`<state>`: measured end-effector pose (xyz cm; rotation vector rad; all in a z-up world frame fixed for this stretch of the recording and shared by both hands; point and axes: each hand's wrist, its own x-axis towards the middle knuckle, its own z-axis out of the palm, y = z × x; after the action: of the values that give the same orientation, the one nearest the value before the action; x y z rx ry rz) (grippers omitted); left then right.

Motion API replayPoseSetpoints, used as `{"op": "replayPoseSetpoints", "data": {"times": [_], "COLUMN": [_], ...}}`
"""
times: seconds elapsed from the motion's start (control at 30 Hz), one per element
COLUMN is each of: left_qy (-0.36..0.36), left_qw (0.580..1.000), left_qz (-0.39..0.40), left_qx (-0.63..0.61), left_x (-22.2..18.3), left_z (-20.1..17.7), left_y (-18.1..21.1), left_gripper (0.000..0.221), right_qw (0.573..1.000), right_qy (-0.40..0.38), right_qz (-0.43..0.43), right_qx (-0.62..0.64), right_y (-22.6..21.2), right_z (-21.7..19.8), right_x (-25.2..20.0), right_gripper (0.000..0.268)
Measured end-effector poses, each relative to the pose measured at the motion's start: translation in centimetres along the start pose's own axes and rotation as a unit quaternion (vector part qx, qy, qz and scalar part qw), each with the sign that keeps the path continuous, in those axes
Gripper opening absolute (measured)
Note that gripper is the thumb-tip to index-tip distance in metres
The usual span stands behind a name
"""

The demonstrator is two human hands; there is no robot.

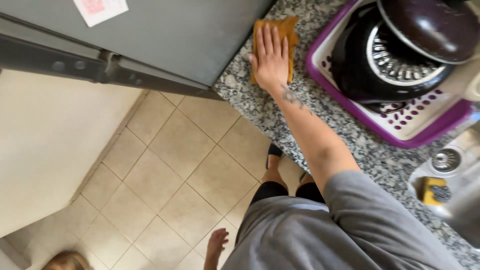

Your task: Cleaning a granite countertop and a double stainless steel sink using a spray bottle and a cloth.

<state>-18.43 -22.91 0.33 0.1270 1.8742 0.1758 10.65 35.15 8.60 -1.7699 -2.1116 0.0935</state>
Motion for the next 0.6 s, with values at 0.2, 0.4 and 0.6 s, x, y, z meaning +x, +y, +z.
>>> {"op": "replayPoseSetpoints", "data": {"times": [0.2,0.4,0.6], "left_qy": [-0.037,-0.123,-0.371], "left_qw": [0.994,0.919,0.787], "left_qz": [0.000,0.302,0.353], "left_qx": [0.099,0.221,0.344], "left_x": [-2.3,-7.3,-19.4], "left_z": [-1.1,3.0,12.6], "left_y": [5.3,25.2,38.7], "left_gripper": [0.044,0.043,0.029], "right_qw": [0.961,0.989,0.983], "right_qy": [-0.234,-0.089,-0.103], "right_qz": [-0.032,-0.105,0.150], "right_qx": [-0.144,0.053,0.000], "right_y": [-10.2,-2.0,9.0], "right_z": [-3.4,-5.7,-14.1], "right_x": [-4.5,-17.5,-32.9], "right_gripper": [0.061,0.060,0.061]}}
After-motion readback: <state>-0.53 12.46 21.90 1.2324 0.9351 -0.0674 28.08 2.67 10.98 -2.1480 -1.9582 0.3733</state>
